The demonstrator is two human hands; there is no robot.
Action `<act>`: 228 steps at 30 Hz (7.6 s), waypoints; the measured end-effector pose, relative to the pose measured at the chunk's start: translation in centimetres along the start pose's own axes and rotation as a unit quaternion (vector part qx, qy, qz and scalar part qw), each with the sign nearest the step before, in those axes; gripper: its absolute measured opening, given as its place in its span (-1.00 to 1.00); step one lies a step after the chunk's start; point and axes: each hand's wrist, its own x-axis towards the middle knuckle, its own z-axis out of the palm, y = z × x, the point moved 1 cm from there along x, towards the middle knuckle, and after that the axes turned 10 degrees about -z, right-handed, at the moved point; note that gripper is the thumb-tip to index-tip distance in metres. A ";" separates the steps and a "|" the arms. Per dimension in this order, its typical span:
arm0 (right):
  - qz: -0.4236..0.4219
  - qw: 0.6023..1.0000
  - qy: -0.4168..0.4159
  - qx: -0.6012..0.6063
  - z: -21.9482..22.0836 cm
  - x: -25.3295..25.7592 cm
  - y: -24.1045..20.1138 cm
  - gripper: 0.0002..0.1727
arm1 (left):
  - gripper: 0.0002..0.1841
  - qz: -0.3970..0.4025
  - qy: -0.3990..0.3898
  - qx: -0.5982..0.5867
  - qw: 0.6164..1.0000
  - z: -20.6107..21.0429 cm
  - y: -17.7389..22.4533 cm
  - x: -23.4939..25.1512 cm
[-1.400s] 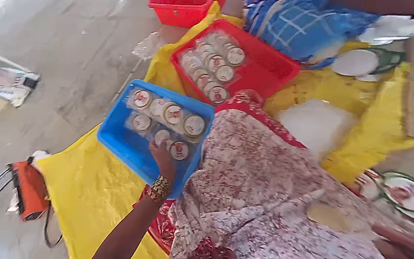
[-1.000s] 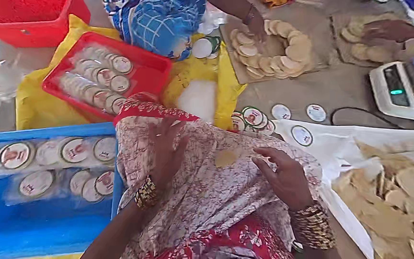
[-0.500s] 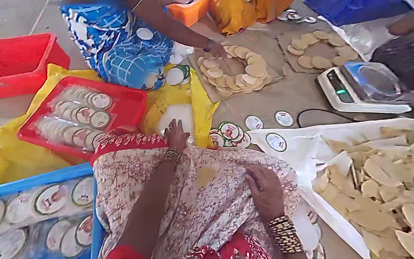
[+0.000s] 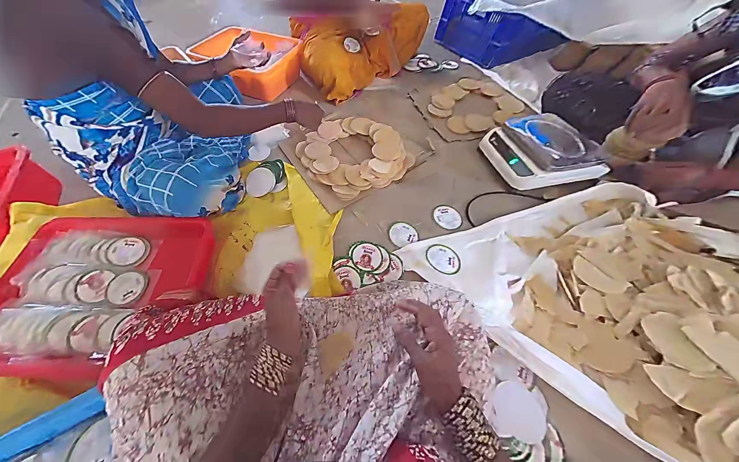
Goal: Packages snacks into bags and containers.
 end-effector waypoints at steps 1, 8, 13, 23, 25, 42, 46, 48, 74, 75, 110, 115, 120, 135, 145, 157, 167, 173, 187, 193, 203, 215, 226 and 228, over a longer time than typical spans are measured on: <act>0.032 0.998 0.007 0.060 0.4 0.3 -1.0 -0.36 | -0.79 -0.056 -0.035 -0.072 0.995 0.8 0.4 -2.3; 0.111 0.926 0.026 0.361 1.8 2.7 -6.8 -0.73 | -0.71 -0.197 -0.163 -0.231 0.939 2.7 1.1 -10.1; -0.014 0.971 0.064 0.230 0.9 2.6 -6.8 -0.79 | -0.22 -0.060 -0.246 -0.073 0.965 0.9 1.8 -10.0; -0.180 0.982 -0.056 0.033 0.4 1.3 -8.6 -0.63 | -0.80 -0.137 -0.429 0.097 0.888 0.9 5.0 -10.9; -0.163 0.984 -0.043 0.055 0.1 1.2 -8.6 -0.74 | -0.86 -0.118 -0.419 0.126 0.892 0.3 4.4 -10.9; 0.102 0.984 -0.093 -0.113 -4.8 10.8 1.7 -0.56 | -0.91 0.086 -0.237 0.275 0.928 -0.8 1.9 -7.6; 0.322 0.876 -0.199 -0.300 -7.7 15.1 11.5 -0.21 | -0.86 0.156 -0.162 0.293 0.929 -2.7 1.5 -3.7; 0.364 0.850 -0.190 -0.331 -7.4 15.2 14.0 -0.03 | -0.81 0.159 -0.129 0.293 0.934 -3.6 0.9 -2.9; 0.334 0.926 0.144 0.103 1.7 30.3 12.6 -0.62 | -0.87 -0.051 -0.113 0.071 0.990 -1.4 -2.7 -1.9; 0.322 0.934 0.137 0.070 2.5 32.0 13.1 -0.57 | -0.87 -0.049 -0.116 0.070 0.990 -1.3 -2.9 -2.0; 0.238 0.897 0.039 -0.371 9.6 47.2 15.9 -0.07 | -0.90 -0.116 -0.098 0.123 0.981 -1.8 -3.8 -2.1; 0.148 0.936 0.029 -0.317 5.5 41.0 10.4 -0.36 | -0.89 -0.100 -0.103 0.101 0.984 -1.7 -3.5 -2.1; 0.185 0.930 -0.082 -0.306 4.8 31.1 11.8 -0.51 | -0.88 -0.098 -0.115 0.092 0.984 -1.6 -3.0 -2.4; -0.231 0.936 -0.108 -0.244 7.6 19.2 6.4 -0.76 | -0.88 -0.261 -0.109 -0.169 0.944 -1.8 -3.5 -1.6; -0.305 0.901 -0.215 -0.223 4.7 2.8 -3.0 -0.77 | -0.85 -0.369 -0.069 -0.033 0.926 0.2 -2.2 -6.5; 0.348 0.877 -0.083 -0.321 -15.8 -8.6 4.6 -0.27 | -0.81 -0.282 -0.064 -0.020 0.957 -1.8 -3.8 -7.4; 0.460 0.841 -0.056 -0.280 -15.8 -12.5 7.7 -0.11 | -0.82 -0.248 -0.079 -0.040 0.965 -2.5 -4.6 -8.1; 0.491 0.820 -0.071 -0.285 -16.3 -11.8 7.8 -0.11 | -0.83 -0.245 -0.071 -0.045 0.966 -2.5 -4.7 -8.1; 0.077 0.970 -0.036 -0.227 -5.5 5.3 2.2 -0.51 | -0.82 -0.185 0.040 -0.121 0.974 -4.4 -2.0 -5.6; 0.213 0.887 -0.283 -0.298 6.6 15.3 6.4 -0.08 | -0.81 -0.218 0.048 -0.107 0.969 -3.8 -2.1 -6.0; 0.221 0.881 -0.266 -0.324 8.9 15.8 9.2 -0.03 | -0.85 -0.245 0.059 -0.116 0.961 -3.1 -2.7 -5.0; 0.232 0.922 -0.240 -0.198 6.4 15.9 7.5 -0.48 | -0.85 -0.253 0.049 -0.106 0.960 -2.9 -3.3 -5.0; 0.063 0.994 -0.084 0.029 1.8 8.3 -1.7 -0.81 | -0.90 -0.273 0.003 -0.160 0.949 -1.7 -3.1 -5.9; 0.039 0.997 -0.061 -0.026 2.3 7.9 -2.6 -0.80 | -0.87 -0.277 -0.010 -0.181 0.944 -1.8 -3.0 -6.3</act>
